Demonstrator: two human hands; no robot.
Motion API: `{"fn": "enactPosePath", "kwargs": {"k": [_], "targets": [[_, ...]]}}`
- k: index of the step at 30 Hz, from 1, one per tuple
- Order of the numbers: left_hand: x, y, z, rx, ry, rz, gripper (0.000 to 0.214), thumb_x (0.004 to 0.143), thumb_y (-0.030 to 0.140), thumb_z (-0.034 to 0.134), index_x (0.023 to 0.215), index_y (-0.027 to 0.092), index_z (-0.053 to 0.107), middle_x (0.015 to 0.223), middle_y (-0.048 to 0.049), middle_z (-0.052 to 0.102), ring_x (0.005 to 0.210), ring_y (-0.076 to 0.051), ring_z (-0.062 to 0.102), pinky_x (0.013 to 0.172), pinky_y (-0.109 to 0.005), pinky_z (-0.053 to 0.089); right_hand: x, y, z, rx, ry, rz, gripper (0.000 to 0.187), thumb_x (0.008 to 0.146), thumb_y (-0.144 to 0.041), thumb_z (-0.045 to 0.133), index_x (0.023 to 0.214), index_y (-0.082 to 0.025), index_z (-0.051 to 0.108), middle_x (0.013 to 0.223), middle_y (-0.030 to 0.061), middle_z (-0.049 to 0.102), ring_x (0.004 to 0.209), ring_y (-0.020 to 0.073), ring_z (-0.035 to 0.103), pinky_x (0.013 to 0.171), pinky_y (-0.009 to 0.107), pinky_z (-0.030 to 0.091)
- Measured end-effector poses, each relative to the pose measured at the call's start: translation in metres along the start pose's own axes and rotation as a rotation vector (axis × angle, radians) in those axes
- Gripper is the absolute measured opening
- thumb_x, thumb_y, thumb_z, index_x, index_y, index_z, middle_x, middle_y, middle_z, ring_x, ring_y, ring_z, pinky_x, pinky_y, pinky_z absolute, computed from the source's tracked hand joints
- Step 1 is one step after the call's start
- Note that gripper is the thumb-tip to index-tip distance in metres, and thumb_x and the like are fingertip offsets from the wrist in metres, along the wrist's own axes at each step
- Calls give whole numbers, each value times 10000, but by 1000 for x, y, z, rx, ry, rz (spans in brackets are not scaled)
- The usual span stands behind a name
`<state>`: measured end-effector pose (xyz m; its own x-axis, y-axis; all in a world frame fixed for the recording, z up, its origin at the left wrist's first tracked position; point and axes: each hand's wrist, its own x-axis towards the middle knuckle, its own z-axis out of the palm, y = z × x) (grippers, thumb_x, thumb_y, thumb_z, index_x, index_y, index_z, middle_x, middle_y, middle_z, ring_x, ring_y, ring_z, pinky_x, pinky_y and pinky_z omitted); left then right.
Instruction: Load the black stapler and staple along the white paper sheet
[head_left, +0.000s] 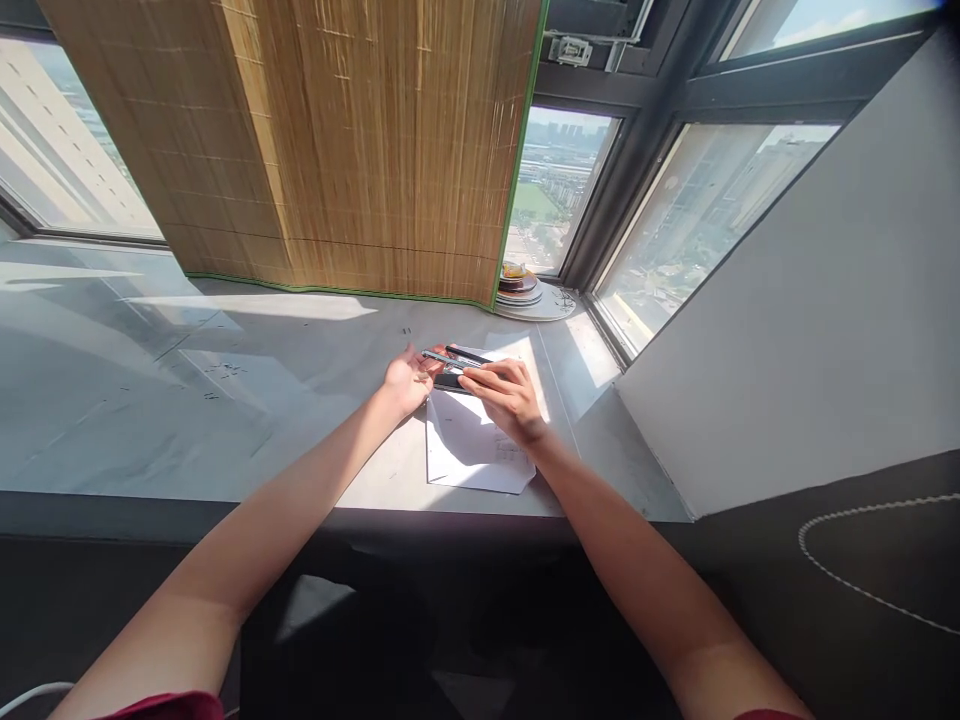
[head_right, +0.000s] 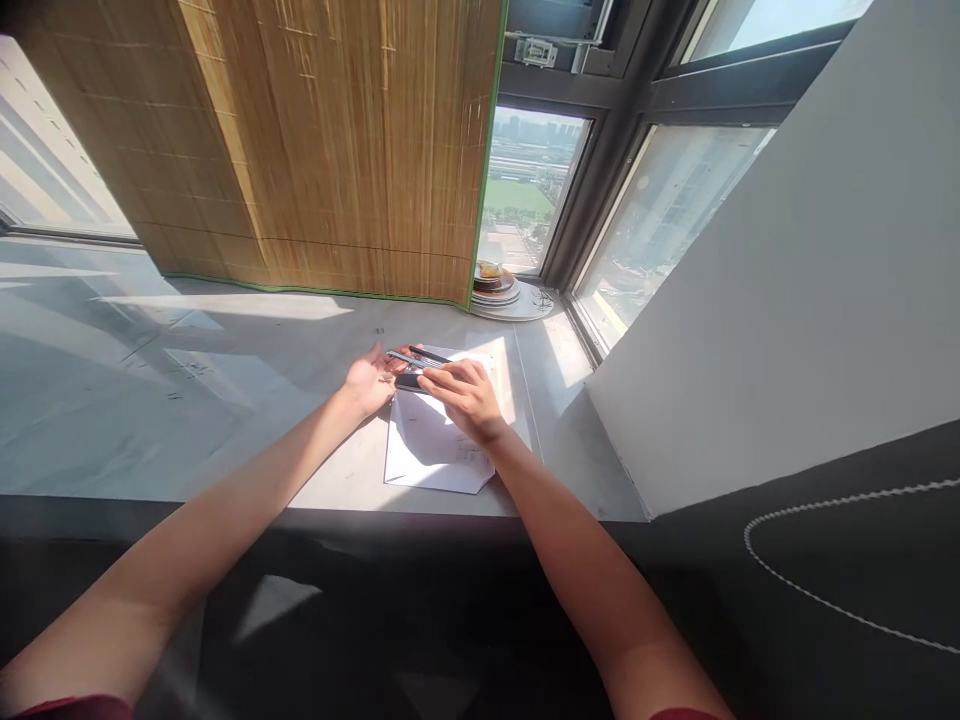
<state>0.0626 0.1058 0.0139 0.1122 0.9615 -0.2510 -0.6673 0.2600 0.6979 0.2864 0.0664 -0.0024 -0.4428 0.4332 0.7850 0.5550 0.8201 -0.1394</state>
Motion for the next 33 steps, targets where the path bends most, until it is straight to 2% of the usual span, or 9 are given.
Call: {"fn": "enactPosePath", "kwargs": {"k": [3, 7, 10, 12, 15, 20, 23, 29, 33], "targets": [[-4, 4, 5, -114, 104, -37, 393, 1172, 333, 391, 1067, 119, 703, 832, -132, 750, 731, -211, 751, 696, -313, 651, 2, -3, -2, 86, 122, 160, 202, 1068, -240, 668, 1184, -297, 824, 1182, 55, 842, 1056, 269, 747, 976, 472, 598], [-10, 12, 7, -200, 172, 30, 383, 1173, 271, 363, 878, 185, 592, 654, -31, 593, 499, -113, 557, 464, -196, 489, 1, 2, -5, 288, 279, 624, 280, 854, -341, 791, 1110, -228, 794, 1080, 81, 815, 937, 274, 737, 771, 405, 607], [-14, 16, 8, -226, 75, 86, 398, 1153, 261, 397, 779, 204, 521, 599, 30, 424, 410, -73, 335, 363, -186, 262, -2, 12, -3, 419, 181, 887, 322, 723, -347, 818, 1013, -212, 779, 952, 50, 796, 853, 263, 730, 747, 384, 591], [-18, 17, 11, -229, -43, 103, 376, 1133, 283, 449, 780, 198, 545, 641, 24, 429, 445, -77, 366, 404, -192, 309, -4, 15, 0, 429, 59, 933, 310, 692, -341, 825, 971, -217, 770, 919, 37, 785, 829, 258, 718, 761, 388, 585], [-26, 16, 18, -192, -198, 42, 233, 1068, 278, 546, 873, 187, 634, 749, -10, 508, 554, -104, 498, 513, -213, 433, -2, 11, 0, 335, -21, 808, 282, 753, -376, 828, 977, -232, 735, 1004, 51, 780, 898, 269, 709, 841, 421, 592], [-42, 13, 26, -94, -407, -70, 136, 979, 278, 601, 1024, 178, 681, 885, -51, 585, 675, -140, 580, 614, -244, 526, 7, -12, -2, 85, 134, 310, 280, 1015, -441, 751, 1200, -232, 737, 1220, 131, 752, 1133, 312, 683, 1045, 504, 558], [-52, 11, 28, 0, -460, -156, 217, 975, 325, 616, 1136, 195, 683, 937, -60, 626, 705, -168, 615, 669, -290, 586, 9, -25, 1, 49, 25, 77, 232, 1110, -401, 672, 1268, -268, 778, 1280, 113, 762, 1158, 288, 693, 1051, 484, 557], [-60, 8, 29, 139, -405, -180, 223, 1016, 340, 597, 1161, 198, 691, 1001, -101, 676, 822, -246, 721, 849, -423, 648, 3, -27, 7, -60, -156, -3, 202, 1103, -246, 705, 1224, -339, 838, 1241, 51, 805, 1162, 267, 699, 1011, 451, 553], [-59, 7, 27, 153, -443, -148, 210, 1003, 324, 618, 1143, 194, 704, 1134, -144, 737, 1011, -304, 768, 999, -479, 629, 1, -27, 4, -17, -86, 52, 211, 1116, -208, 670, 1161, -312, 847, 1168, 46, 826, 1091, 254, 742, 1005, 446, 567]]}}
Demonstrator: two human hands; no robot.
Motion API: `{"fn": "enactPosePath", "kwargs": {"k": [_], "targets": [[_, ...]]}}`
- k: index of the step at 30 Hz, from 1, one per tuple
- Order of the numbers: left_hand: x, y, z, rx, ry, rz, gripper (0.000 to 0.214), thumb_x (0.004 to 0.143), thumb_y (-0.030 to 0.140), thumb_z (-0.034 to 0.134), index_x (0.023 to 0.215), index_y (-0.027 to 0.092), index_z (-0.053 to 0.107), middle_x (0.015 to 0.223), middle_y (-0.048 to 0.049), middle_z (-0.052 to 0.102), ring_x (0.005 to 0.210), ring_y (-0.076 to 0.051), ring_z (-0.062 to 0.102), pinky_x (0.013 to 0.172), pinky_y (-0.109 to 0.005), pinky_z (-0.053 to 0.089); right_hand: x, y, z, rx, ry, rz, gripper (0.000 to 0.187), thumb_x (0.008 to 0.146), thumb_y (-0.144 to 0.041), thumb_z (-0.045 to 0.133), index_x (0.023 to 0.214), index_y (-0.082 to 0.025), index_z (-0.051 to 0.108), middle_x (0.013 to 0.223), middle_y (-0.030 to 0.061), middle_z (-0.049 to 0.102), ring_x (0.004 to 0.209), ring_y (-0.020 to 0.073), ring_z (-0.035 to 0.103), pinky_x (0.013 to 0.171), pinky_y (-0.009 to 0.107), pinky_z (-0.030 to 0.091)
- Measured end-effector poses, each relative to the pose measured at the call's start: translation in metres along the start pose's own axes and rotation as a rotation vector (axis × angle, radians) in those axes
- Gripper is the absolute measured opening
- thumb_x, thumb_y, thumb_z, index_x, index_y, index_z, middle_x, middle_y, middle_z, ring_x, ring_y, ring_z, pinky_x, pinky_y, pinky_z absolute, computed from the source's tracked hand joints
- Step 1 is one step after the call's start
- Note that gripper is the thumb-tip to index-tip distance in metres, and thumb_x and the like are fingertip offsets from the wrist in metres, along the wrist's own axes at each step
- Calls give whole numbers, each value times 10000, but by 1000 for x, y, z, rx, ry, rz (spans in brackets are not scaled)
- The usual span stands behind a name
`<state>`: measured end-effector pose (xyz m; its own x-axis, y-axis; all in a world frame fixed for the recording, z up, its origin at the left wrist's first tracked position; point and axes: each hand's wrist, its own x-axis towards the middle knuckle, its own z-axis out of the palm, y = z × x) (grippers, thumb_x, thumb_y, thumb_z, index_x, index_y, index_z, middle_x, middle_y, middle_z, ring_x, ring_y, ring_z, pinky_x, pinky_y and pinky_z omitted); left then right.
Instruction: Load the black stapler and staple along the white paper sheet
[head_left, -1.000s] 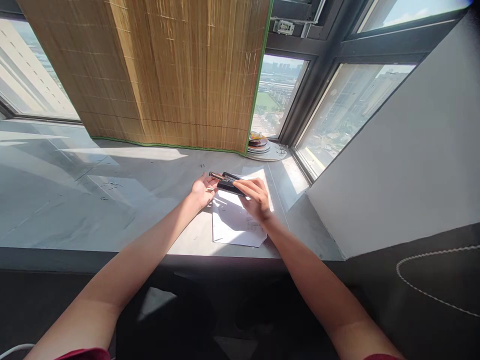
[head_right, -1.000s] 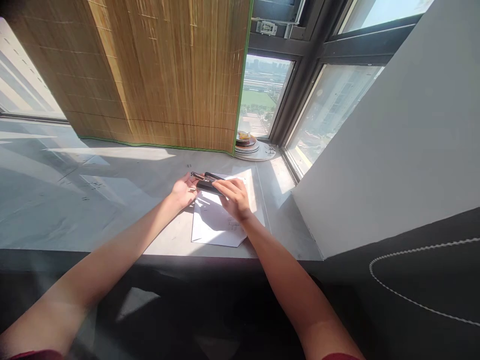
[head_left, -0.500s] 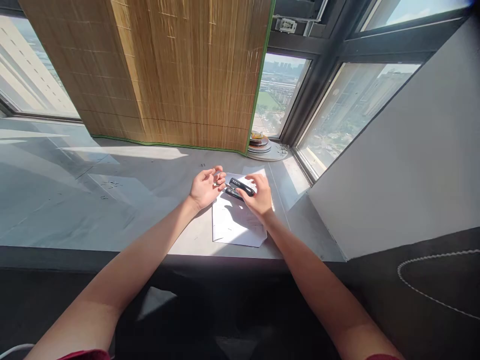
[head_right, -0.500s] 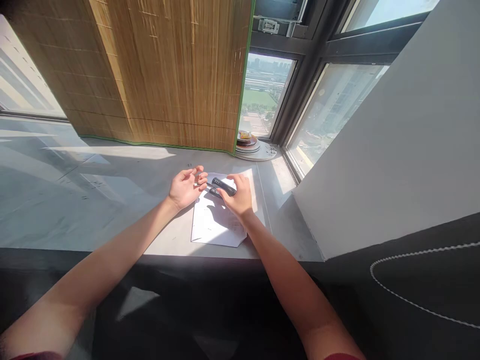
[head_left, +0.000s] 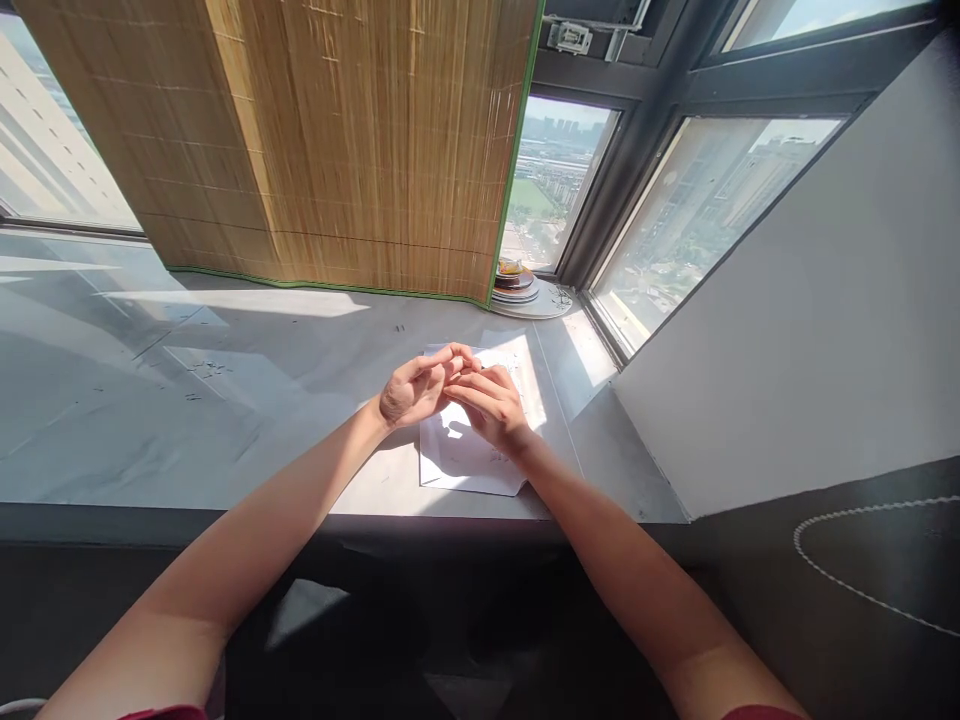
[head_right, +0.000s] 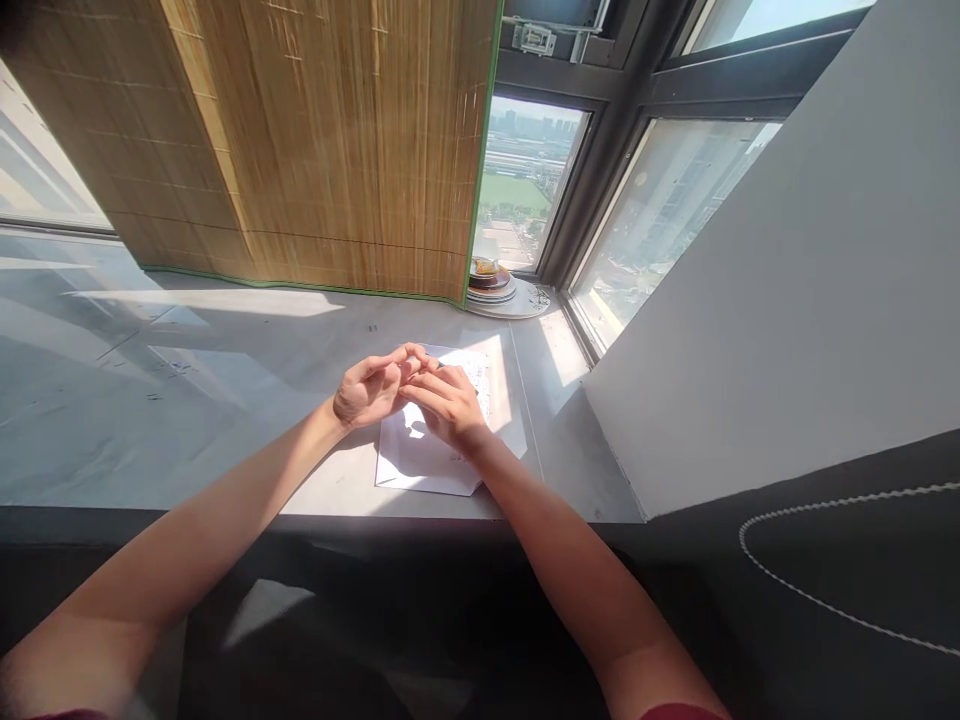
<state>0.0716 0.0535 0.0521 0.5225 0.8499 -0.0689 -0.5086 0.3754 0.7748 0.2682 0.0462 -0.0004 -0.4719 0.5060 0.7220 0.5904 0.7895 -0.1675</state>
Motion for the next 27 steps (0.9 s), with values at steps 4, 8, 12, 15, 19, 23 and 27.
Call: {"fn": "enactPosePath", "kwargs": {"k": [4, 8, 12, 15, 19, 23, 27], "targets": [[5, 4, -3, 54, 13, 81, 197, 1029, 373, 626, 1080, 202, 710, 1246, -171, 775, 1268, -361, 733, 1102, -539, 584, 5, 5, -11, 109, 270, 168, 267, 1157, -310, 598, 1058, -287, 845, 1038, 56, 833, 971, 272, 775, 961, 489, 613], [21, 18, -27, 204, 196, 422, 203, 1036, 409, 628, 977, 225, 690, 1226, -115, 782, 1366, -318, 684, 1178, -489, 544, 5, 32, -26, 202, 533, 426, 226, 1088, -399, 677, 1067, -248, 843, 1037, 93, 827, 950, 290, 788, 915, 485, 663], [38, 30, -74, 794, 622, 582, 70, 948, 252, 683, 893, 227, 716, 1242, -125, 752, 1452, -325, 589, 1318, -469, 404, -2, 77, -37, 232, 521, 671, 238, 955, -342, 695, 1041, -177, 844, 973, 116, 833, 906, 299, 813, 890, 479, 693], [46, 28, -101, 1240, 720, 428, 245, 961, 213, 635, 1163, 194, 772, 1505, -206, 668, 1563, -387, 496, 1373, -539, 289, -2, 112, -42, 115, 351, 668, 236, 928, -274, 646, 1022, -187, 845, 971, 106, 837, 898, 292, 810, 907, 468, 683], [50, 15, -110, 1617, 660, 158, 607, 1032, 290, 563, 1631, 192, 569, 1806, -208, 400, 1718, -411, 275, 1404, -647, 90, -5, 150, -47, -78, 60, 629, 208, 901, -177, 618, 923, -208, 823, 998, 101, 838, 932, 291, 797, 963, 469, 644], [52, 9, -110, 1783, 601, 71, 686, 1076, 344, 472, 1755, 263, 423, 1895, -141, 185, 1743, -406, 214, 1384, -715, 54, -19, 171, -47, -81, 17, 707, 188, 863, -183, 620, 834, -205, 804, 921, 104, 839, 896, 305, 814, 949, 454, 646], [55, 9, -112, 1803, 604, 52, 680, 1078, 372, 470, 1752, 284, 435, 1889, -151, 208, 1742, -400, 218, 1371, -738, 79, -26, 178, -45, -42, 38, 810, 160, 828, -212, 664, 870, -218, 818, 912, 87, 848, 927, 307, 824, 976, 431, 630]]}}
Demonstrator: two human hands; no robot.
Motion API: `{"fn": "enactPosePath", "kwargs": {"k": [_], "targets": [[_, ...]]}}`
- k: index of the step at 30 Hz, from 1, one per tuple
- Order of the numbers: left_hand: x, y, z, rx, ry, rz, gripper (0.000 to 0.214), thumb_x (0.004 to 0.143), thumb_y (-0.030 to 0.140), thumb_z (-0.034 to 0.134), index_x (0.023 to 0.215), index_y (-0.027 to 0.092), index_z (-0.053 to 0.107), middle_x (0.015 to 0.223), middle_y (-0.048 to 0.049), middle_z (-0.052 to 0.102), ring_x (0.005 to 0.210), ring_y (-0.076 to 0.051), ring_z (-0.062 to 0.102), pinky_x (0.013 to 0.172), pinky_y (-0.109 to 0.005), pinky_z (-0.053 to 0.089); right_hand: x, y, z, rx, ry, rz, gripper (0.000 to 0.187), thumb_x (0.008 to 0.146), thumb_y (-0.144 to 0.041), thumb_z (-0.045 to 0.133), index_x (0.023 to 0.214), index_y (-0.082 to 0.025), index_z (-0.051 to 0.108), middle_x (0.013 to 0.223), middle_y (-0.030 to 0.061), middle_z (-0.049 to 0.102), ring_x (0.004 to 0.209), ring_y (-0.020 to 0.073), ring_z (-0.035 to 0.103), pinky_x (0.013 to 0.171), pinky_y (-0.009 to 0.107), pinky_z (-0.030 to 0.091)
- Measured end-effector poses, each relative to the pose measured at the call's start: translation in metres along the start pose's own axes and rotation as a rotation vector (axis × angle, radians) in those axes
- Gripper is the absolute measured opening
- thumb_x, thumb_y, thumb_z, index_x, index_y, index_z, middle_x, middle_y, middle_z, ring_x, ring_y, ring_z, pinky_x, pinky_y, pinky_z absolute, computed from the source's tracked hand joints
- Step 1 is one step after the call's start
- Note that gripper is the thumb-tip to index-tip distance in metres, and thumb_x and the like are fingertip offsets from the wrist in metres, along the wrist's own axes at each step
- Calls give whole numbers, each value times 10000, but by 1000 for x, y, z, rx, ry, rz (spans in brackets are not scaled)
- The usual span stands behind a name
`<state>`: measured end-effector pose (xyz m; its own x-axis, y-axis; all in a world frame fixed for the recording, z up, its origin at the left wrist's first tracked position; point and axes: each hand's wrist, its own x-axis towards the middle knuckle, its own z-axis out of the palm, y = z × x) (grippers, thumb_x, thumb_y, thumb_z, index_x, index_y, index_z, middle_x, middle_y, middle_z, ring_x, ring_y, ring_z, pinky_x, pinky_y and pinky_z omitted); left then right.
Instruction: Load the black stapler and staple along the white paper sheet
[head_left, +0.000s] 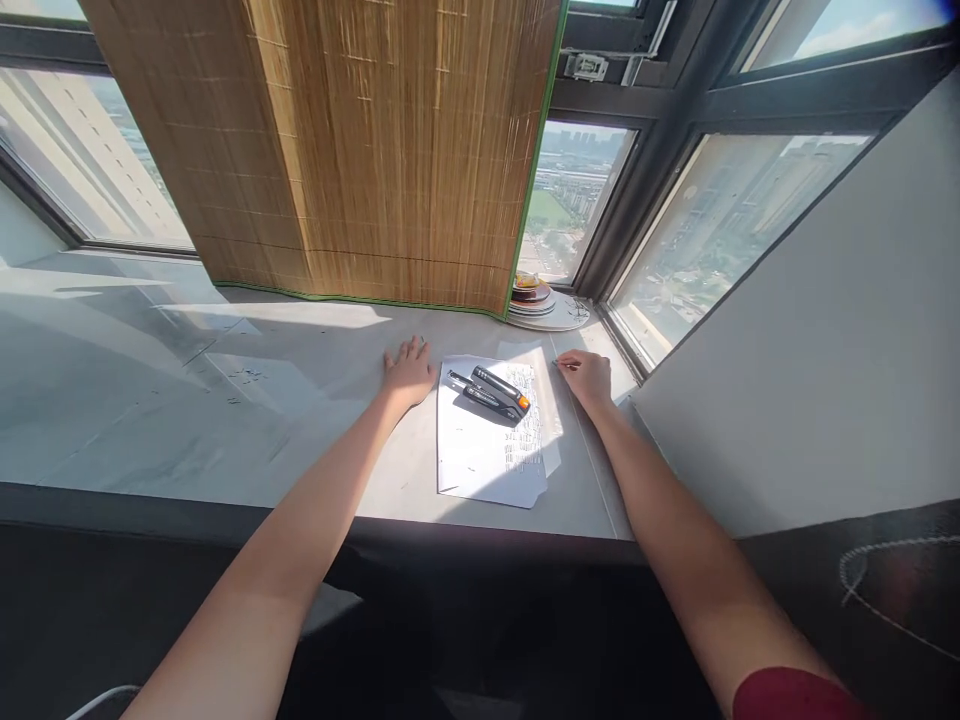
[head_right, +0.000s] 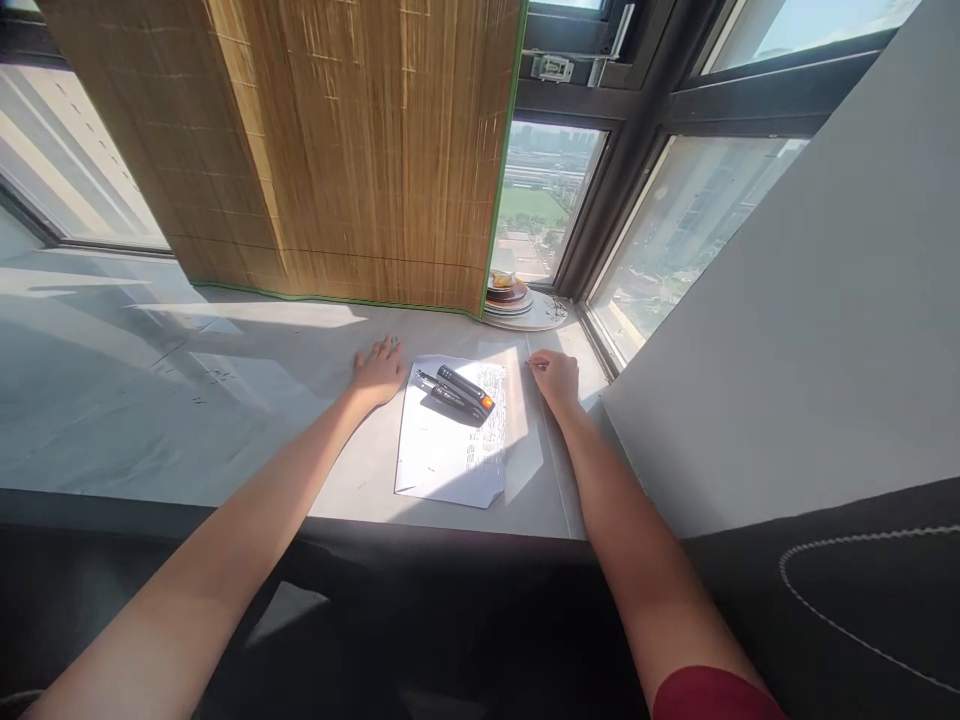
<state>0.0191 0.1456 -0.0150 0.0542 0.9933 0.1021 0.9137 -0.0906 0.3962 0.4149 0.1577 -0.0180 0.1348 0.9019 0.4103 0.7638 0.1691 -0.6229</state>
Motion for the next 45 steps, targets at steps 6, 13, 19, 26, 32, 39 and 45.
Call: {"fn": "enactPosePath", "kwargs": {"k": [6, 13, 19, 26, 32, 39, 45], "targets": [[9, 0, -5, -32, 42, -12, 657, 1028, 337, 530, 1682, 276, 539, 1849, -166, 328, 1683, -440, 320, 1341, -751, 162, -7, -17, -12, 32, 151, -37, 257, 973, -398, 657, 844, -220, 790, 901, 119, 836, 902, 310, 798, 933, 434, 598], [12, 3, -16, -180, 115, 4, 463, 949, 319, 672, 1403, 310, 758, 1687, -131, 587, 1564, -499, 405, 1305, -767, 193, -34, -68, -12, 371, -458, -428, 476, 974, -667, 725, 1087, -209, 790, 1014, 66, 765, 828, 213, 687, 668, 312, 566], [17, 3, -13, -605, 215, 42, 181, 823, 103, 754, 911, 252, 807, 1240, -154, 771, 1373, -417, 600, 1330, -545, 345, -54, -90, 17, 264, -576, -618, 463, 904, -374, 856, 1310, -223, 691, 1161, 75, 761, 1004, 255, 720, 842, 378, 623], [18, 5, -16, -724, 177, 56, 233, 806, 18, 725, 799, 245, 775, 1045, -106, 716, 1150, -318, 697, 1194, -397, 501, -58, -92, 29, 316, -381, -545, 267, 958, -325, 734, 1207, -230, 736, 1128, 77, 778, 1001, 265, 724, 891, 422, 613], [15, 14, -19, -735, 228, 69, 216, 865, 59, 668, 939, 218, 792, 1106, -124, 716, 1211, -332, 667, 1204, -418, 477, -47, -78, 19, 398, -332, -418, 318, 889, -366, 754, 1169, -216, 755, 1103, 73, 796, 997, 274, 734, 905, 434, 618], [7, 33, -17, -624, 280, 55, 225, 985, 150, 548, 1016, 240, 751, 905, -53, 693, 970, -262, 669, 1017, -384, 547, -43, -75, 22, 390, -365, -285, 349, 847, -403, 763, 1142, -216, 761, 1068, 74, 789, 996, 300, 732, 964, 477, 607], [-3, 43, -11, -530, 105, 304, 322, 1073, 259, 432, 1097, 233, 752, 1205, -87, 771, 1153, -256, 702, 1053, -389, 570, -40, -77, 20, 393, -407, -197, 387, 819, -439, 760, 1135, -215, 748, 1062, 69, 779, 1016, 315, 723, 997, 489, 591]]}}
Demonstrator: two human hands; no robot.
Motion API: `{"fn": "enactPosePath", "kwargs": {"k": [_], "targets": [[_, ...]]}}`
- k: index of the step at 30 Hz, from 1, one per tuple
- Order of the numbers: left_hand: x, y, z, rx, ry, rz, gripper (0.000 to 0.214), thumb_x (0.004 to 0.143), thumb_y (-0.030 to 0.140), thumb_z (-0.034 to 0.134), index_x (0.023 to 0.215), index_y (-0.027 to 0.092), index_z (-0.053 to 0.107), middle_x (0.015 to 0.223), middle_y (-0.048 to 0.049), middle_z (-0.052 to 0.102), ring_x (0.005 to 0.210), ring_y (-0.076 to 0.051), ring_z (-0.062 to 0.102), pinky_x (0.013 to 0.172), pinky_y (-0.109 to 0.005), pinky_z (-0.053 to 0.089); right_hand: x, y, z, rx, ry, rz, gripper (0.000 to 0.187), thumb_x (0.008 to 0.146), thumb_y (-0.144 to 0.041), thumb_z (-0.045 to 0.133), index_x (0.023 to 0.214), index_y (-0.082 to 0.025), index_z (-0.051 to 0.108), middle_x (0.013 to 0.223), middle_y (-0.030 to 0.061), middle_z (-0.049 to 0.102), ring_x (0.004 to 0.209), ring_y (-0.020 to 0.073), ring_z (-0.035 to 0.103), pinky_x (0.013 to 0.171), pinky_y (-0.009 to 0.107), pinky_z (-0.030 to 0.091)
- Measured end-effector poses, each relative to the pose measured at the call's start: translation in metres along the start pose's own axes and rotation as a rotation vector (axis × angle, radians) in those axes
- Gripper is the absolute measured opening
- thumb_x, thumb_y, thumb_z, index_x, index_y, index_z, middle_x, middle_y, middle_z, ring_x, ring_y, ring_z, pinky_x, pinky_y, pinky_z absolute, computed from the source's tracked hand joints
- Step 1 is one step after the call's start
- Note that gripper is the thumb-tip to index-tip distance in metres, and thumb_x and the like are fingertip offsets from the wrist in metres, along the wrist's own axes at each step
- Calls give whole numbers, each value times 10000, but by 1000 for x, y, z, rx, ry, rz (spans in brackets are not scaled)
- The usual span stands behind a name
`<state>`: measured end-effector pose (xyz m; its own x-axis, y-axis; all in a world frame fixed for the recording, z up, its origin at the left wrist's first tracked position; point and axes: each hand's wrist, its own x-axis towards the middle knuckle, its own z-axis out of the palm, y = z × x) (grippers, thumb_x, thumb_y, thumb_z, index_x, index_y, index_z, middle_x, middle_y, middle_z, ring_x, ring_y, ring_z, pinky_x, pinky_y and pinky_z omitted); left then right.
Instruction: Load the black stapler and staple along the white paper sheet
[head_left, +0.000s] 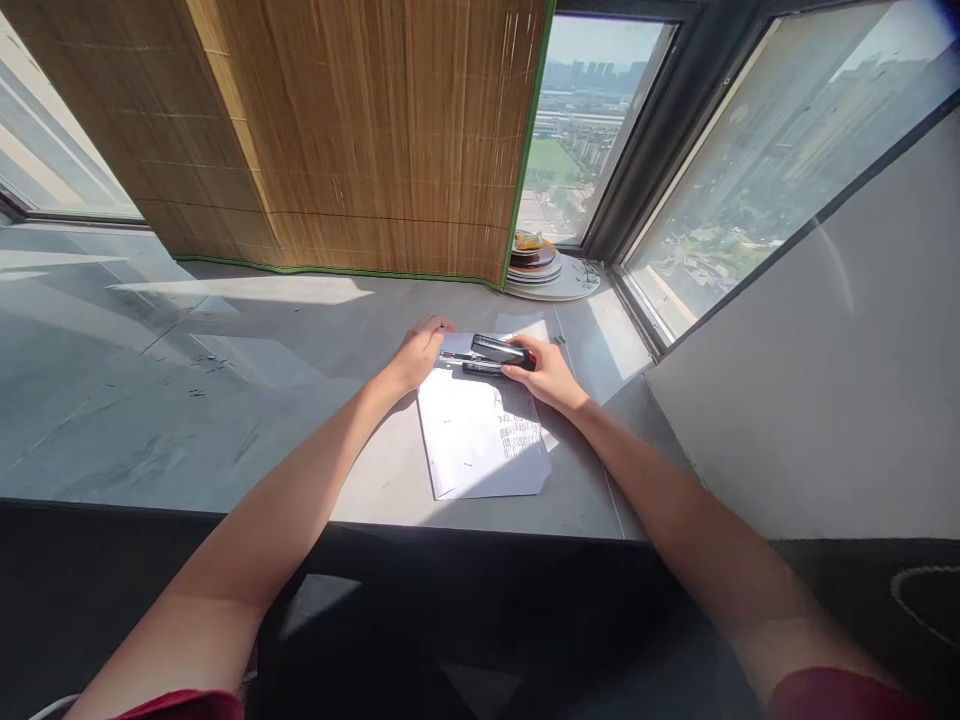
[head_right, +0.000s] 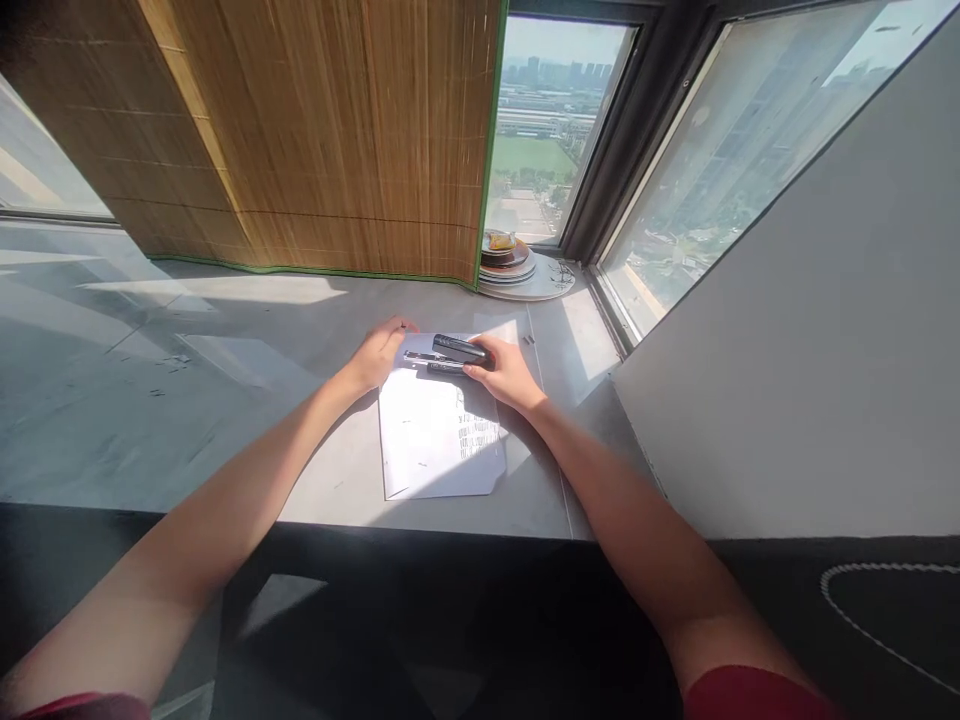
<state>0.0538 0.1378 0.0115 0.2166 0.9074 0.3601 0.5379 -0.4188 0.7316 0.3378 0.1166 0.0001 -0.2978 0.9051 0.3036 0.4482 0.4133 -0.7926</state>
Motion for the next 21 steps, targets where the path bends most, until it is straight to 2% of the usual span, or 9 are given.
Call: {"fn": "enactPosePath", "kwargs": {"k": [3, 6, 10, 13, 17, 21], "targets": [[-3, 1, -2, -4, -91, 101, 359, 1096, 353, 465, 1204, 220, 781, 1287, -108, 776, 1232, -262, 708, 1103, -390, 559, 0, 0, 0, 9, -6, -10, 388, 812, -444, 759, 1121, -210, 742, 1055, 68, 775, 1007, 312, 719, 990, 487, 587], [-5, 3, -7, -29, -106, 73, 371, 1063, 428, 585, 1291, 213, 783, 1254, -108, 807, 1183, -273, 743, 1086, -400, 568, -1, 0, -1, 5, -4, -18, 386, 813, -446, 757, 1119, -210, 741, 1060, 71, 778, 1005, 311, 717, 979, 486, 585], [-7, 6, -11, -86, -117, -32, 317, 990, 483, 714, 1155, 230, 811, 1161, -89, 844, 1152, -287, 766, 1070, -410, 578, -1, 1, -2, -32, -16, -53, 370, 823, -432, 754, 1129, -223, 741, 1092, 77, 787, 1035, 318, 716, 974, 490, 586], [-8, 8, -12, -117, -225, -35, 255, 966, 469, 730, 1059, 246, 814, 1178, -68, 846, 1151, -271, 764, 1087, -406, 572, 0, 2, -3, -45, -27, -77, 349, 840, -415, 750, 1136, -231, 738, 1120, 82, 791, 1063, 327, 722, 990, 503, 584], [-10, 10, -11, -76, -333, -9, 255, 964, 420, 696, 1083, 229, 815, 1138, -65, 835, 1048, -243, 756, 997, -381, 589, 0, 4, -3, -53, -35, -85, 341, 844, -399, 749, 1141, -232, 732, 1126, 83, 791, 1074, 332, 726, 997, 515, 584], [-11, 12, -11, -16, -347, -34, 288, 951, 395, 682, 1120, 208, 822, 1037, -62, 821, 928, -220, 725, 897, -356, 584, 1, 4, -3, -62, -35, -75, 340, 836, -389, 753, 1136, -231, 728, 1140, 88, 792, 1082, 340, 728, 1000, 526, 585]]}}
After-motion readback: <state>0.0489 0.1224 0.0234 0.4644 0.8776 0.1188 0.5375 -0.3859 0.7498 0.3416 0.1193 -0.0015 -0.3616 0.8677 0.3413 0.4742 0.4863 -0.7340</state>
